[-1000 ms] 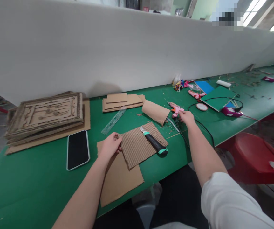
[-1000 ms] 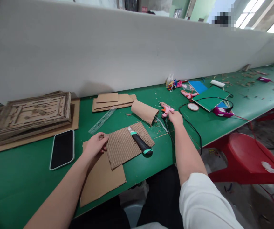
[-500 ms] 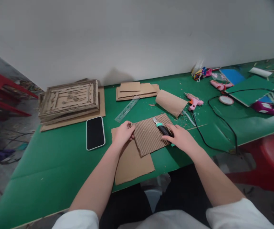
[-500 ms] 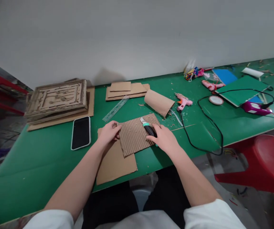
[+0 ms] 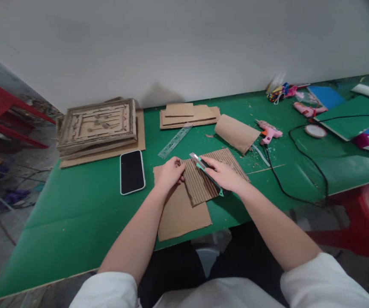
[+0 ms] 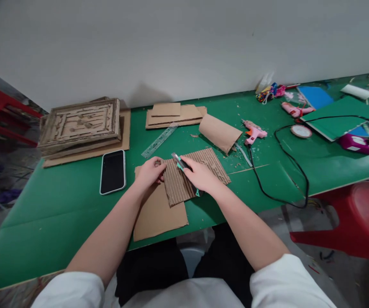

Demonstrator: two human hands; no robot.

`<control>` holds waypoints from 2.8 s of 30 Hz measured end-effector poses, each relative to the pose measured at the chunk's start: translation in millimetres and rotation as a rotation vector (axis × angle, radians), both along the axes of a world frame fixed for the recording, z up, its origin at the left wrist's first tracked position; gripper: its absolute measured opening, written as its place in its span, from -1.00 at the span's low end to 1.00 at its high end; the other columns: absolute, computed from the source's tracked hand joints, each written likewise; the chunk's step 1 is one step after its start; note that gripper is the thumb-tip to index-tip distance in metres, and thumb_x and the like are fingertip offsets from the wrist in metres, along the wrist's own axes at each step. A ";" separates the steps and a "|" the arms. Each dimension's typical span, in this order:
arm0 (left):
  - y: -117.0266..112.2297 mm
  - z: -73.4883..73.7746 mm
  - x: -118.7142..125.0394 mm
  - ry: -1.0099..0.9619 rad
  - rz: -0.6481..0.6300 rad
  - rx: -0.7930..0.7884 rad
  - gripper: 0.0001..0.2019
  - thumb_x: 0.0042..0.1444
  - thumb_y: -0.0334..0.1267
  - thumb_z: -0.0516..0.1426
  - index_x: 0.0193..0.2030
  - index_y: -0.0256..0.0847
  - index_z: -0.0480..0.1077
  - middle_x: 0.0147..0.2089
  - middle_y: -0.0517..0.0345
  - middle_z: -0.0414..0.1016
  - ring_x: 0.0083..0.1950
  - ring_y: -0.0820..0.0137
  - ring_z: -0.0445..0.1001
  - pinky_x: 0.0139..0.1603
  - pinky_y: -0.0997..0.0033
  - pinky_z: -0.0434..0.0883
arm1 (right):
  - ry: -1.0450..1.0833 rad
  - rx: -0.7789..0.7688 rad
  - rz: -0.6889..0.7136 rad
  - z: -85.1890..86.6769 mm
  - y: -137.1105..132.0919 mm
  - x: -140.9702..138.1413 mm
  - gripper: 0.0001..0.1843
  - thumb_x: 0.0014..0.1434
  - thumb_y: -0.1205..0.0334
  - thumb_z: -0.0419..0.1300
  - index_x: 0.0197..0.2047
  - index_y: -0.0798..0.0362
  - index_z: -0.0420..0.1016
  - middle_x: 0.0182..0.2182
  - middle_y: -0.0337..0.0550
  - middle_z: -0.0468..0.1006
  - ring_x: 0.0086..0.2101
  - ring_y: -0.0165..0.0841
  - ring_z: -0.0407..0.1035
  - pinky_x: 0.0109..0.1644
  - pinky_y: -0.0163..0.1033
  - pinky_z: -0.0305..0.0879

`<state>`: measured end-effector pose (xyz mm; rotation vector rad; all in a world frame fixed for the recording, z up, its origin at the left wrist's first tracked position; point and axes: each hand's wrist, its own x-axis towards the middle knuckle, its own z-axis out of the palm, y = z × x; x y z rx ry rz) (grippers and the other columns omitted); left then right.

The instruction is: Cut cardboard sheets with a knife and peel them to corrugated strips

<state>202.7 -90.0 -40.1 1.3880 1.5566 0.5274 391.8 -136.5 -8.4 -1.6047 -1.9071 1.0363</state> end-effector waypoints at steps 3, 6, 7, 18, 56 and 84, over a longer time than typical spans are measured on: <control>0.8 -2.3 -0.1 0.010 -0.003 0.008 -0.89 0.07 -0.25 0.02 -0.25 -0.19 0.22 -0.58 0.29 0.30 -0.65 0.52 0.39 -0.72 0.65 0.22 | 0.015 -0.018 0.047 -7.5 4.4 -8.4 -0.51 0.18 0.23 -0.08 0.19 -0.14 0.13 0.15 -0.26 0.23 0.12 -0.32 0.13 0.17 -0.11 0.07; 0.3 -2.5 0.3 0.014 -0.007 0.015 -0.88 0.06 -0.24 0.03 -0.26 -0.18 0.23 -0.57 0.29 0.30 -0.64 0.51 0.40 -0.71 0.65 0.23 | 0.050 -0.021 0.071 -10.0 3.5 -9.2 -0.51 0.17 0.25 -0.08 0.19 -0.15 0.14 0.15 -0.30 0.23 0.13 -0.36 0.12 0.19 -0.15 0.05; -0.2 -1.8 0.7 0.014 -0.008 0.019 -0.87 0.06 -0.22 0.03 -0.26 -0.18 0.23 -0.56 0.28 0.31 -0.64 0.51 0.40 -0.72 0.65 0.23 | 0.057 -0.025 0.072 -10.0 2.7 -8.8 -0.51 0.18 0.25 -0.08 0.19 -0.16 0.14 0.15 -0.31 0.23 0.13 -0.36 0.12 0.19 -0.15 0.05; -0.7 -0.8 3.1 0.046 -0.022 0.058 -0.83 0.02 -0.22 0.06 -0.24 -0.20 0.26 -0.53 0.26 0.30 -0.66 0.52 0.35 -0.75 0.63 0.18 | 0.094 -0.067 0.030 -6.6 5.4 -7.0 -0.53 0.17 0.22 -0.05 0.16 -0.14 0.21 0.13 -0.31 0.26 0.11 -0.36 0.15 0.17 -0.18 0.06; -0.7 -2.9 1.0 0.030 -0.060 0.078 -0.86 0.04 -0.22 0.06 -0.27 -0.18 0.22 -0.59 0.32 0.24 -0.66 0.53 0.31 -0.70 0.61 0.20 | -0.533 -0.005 0.126 22.7 5.4 -30.1 -0.48 0.18 0.23 -0.14 0.22 -0.17 0.08 -0.13 -0.10 0.52 -0.20 -0.20 0.41 -0.22 -0.17 0.29; -1.1 -19.1 -5.1 0.123 -0.112 0.235 -0.86 0.06 -0.16 0.03 -0.30 -0.16 0.23 -0.60 0.35 0.25 -0.63 0.54 0.31 -0.62 0.59 0.12 | -0.522 0.038 0.130 15.5 5.1 -31.5 -0.47 0.18 0.22 -0.13 0.23 -0.18 0.06 -0.18 -0.12 0.54 -0.24 -0.23 0.42 -0.26 -0.22 0.28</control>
